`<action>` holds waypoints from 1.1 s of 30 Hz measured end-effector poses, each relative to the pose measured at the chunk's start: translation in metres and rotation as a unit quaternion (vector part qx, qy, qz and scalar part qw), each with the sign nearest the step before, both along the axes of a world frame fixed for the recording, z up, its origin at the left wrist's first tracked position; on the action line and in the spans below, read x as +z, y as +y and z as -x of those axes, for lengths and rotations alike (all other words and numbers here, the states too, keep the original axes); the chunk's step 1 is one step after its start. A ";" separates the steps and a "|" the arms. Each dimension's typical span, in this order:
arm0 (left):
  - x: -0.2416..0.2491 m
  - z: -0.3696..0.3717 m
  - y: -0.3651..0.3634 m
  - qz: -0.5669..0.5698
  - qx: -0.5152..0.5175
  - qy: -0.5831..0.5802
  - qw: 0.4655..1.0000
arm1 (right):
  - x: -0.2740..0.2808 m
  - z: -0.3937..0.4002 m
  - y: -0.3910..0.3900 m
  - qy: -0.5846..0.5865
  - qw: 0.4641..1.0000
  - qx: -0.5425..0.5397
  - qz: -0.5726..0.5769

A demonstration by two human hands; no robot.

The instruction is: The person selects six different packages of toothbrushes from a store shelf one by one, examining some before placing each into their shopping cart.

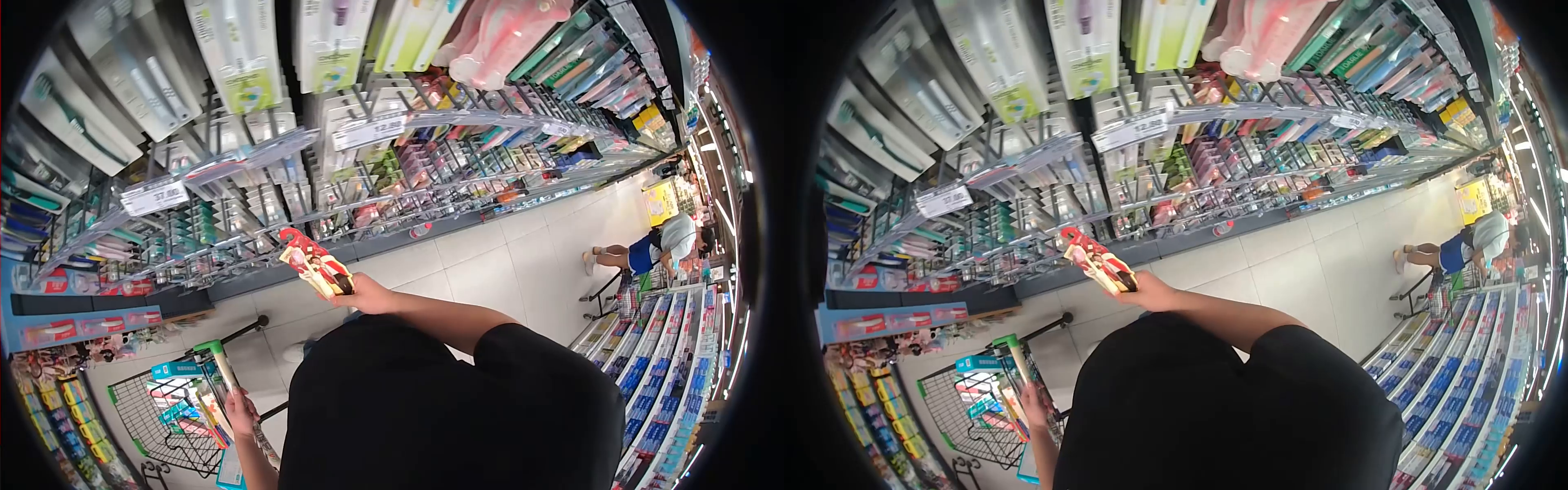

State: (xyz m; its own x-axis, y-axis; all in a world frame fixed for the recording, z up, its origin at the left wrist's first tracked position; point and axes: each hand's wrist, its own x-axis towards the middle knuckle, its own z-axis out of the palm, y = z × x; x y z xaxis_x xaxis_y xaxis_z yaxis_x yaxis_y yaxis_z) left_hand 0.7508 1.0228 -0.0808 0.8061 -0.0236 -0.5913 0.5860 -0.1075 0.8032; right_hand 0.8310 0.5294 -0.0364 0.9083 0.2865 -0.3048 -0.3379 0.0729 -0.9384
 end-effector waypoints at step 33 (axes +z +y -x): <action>0.012 0.047 -0.219 -0.380 -0.056 -0.139 0.913 | 0.014 0.071 -0.128 -0.005 0.999 -0.035 -0.001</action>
State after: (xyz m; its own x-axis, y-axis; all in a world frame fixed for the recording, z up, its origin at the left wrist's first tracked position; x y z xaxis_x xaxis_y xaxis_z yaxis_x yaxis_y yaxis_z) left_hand 0.7040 0.8033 -0.0689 0.9450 0.2174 -0.2442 0.3226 -0.7417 0.5881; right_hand 0.7605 0.4019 -0.0221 0.9290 0.2227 -0.2955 -0.3230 0.0987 -0.9412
